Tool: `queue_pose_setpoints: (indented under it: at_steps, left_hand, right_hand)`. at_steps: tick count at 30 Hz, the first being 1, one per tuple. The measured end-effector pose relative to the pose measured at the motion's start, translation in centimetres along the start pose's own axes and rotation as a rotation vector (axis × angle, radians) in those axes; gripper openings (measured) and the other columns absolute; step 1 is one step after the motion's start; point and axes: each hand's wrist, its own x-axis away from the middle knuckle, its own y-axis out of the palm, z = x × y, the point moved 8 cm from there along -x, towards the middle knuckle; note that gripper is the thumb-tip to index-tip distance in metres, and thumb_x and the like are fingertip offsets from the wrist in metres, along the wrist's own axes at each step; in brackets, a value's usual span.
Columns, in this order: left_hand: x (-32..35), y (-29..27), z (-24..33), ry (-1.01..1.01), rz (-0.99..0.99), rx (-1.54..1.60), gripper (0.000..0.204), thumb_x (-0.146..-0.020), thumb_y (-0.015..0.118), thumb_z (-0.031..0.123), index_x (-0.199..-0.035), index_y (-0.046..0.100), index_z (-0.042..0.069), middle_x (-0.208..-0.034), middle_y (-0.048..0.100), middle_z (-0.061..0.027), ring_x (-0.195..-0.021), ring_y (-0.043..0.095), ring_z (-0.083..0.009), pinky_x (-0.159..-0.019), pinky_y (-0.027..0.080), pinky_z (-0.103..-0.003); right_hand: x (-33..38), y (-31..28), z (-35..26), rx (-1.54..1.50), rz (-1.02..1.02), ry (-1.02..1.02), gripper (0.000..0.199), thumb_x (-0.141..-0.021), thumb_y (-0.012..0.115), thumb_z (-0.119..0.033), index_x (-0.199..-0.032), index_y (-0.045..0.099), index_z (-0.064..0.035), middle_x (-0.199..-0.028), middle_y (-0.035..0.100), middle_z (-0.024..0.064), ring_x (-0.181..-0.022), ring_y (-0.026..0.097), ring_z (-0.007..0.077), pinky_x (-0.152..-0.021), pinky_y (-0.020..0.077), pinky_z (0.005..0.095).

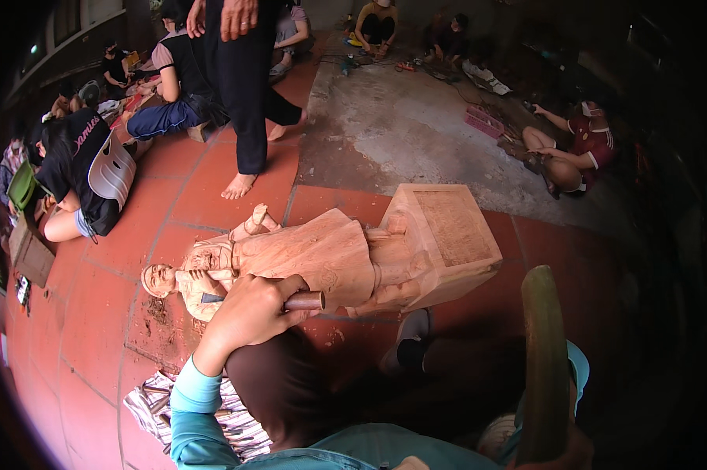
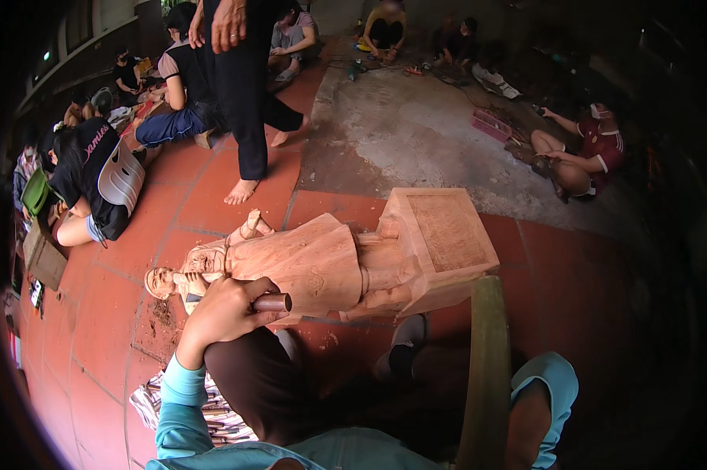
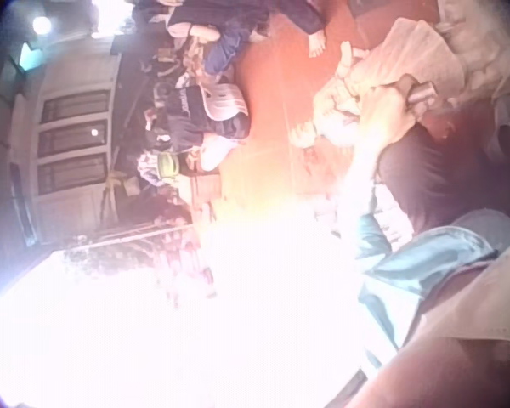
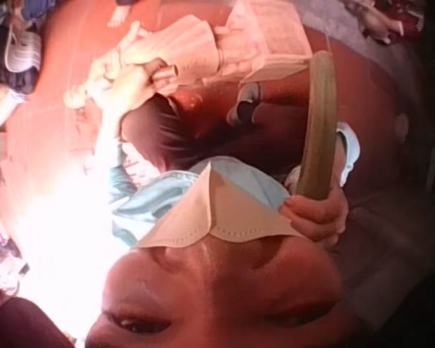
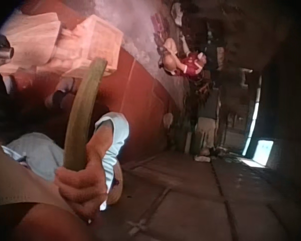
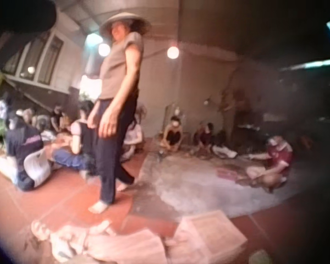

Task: The person carves a wooden statue of a seated figure using a chisel and a mallet. They repeatedly strike the chisel to shape the wood and refine details on the statue's torso and base.

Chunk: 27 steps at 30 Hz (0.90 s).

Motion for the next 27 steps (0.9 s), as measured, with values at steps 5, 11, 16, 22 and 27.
queue_pose_setpoints:
  at_steps: [5, 11, 16, 22, 27]
  left_hand:
    - [-0.9, 0.5, 0.2, 0.016, 0.023, 0.027, 0.029, -0.077, 0.072, 0.027, -0.098, 0.065, 0.008, -0.067, 0.063, -0.0185, -0.068, 0.065, -0.0364, -0.062, 0.05, -0.045]
    - [0.2, -0.4, 0.6, 0.018, 0.027, -0.025, 0.025, -0.076, 0.075, 0.028, -0.092, 0.067, 0.01, -0.071, 0.067, -0.0121, -0.067, 0.066, -0.0325, -0.062, 0.051, -0.04]
    - [1.3, -0.7, 1.5, 0.076, -0.009, -0.066, 0.029, -0.076, 0.075, 0.028, -0.096, 0.065, 0.009, -0.07, 0.064, -0.0116, -0.067, 0.066, -0.03, -0.056, 0.048, -0.04]
    - [0.5, -0.6, 1.6, 0.181, -0.1, -0.041, 0.03, -0.077, 0.072, 0.023, -0.099, 0.059, 0.006, -0.083, 0.063, -0.0073, -0.071, 0.067, -0.0226, -0.053, 0.05, -0.034]
    - [-1.4, 0.4, -1.4, 0.178, -0.159, 0.027, 0.032, -0.079, 0.071, 0.023, -0.101, 0.058, 0.004, -0.087, 0.062, -0.0069, -0.072, 0.067, -0.0213, -0.052, 0.051, -0.033]
  right_hand:
    - [-0.1, -0.4, -0.8, 0.176, 0.133, 0.126, 0.014, -0.08, 0.068, -0.009, -0.07, 0.058, -0.0115, -0.065, 0.06, -0.0011, -0.055, 0.059, 0.0093, -0.052, 0.0496, 0.0265]
    - [3.1, -1.2, -0.9, 0.177, 0.299, 0.264, 0.048, -0.083, 0.071, -0.01, -0.126, 0.052, -0.0222, -0.091, 0.063, -0.0048, -0.064, 0.059, 0.0064, -0.058, 0.0453, 0.0231]
    - [7.0, -1.4, -0.2, 0.074, 0.542, -0.071, 0.056, -0.081, 0.072, -0.007, -0.132, 0.054, -0.0215, -0.107, 0.065, -0.0078, -0.069, 0.063, 0.0077, -0.061, 0.0481, 0.0246]
    - [7.4, 1.5, 7.6, 0.137, 0.51, 0.331, 0.035, -0.077, 0.072, -0.002, -0.109, 0.065, -0.0108, -0.078, 0.066, -0.0016, -0.065, 0.062, 0.0077, -0.058, 0.0499, 0.024]
    - [10.3, 2.7, 12.8, -0.116, 0.379, 0.279, 0.02, -0.072, 0.07, 0.004, -0.081, 0.061, -0.0108, -0.069, 0.062, -0.0023, -0.061, 0.06, 0.0085, -0.057, 0.0505, 0.0244]
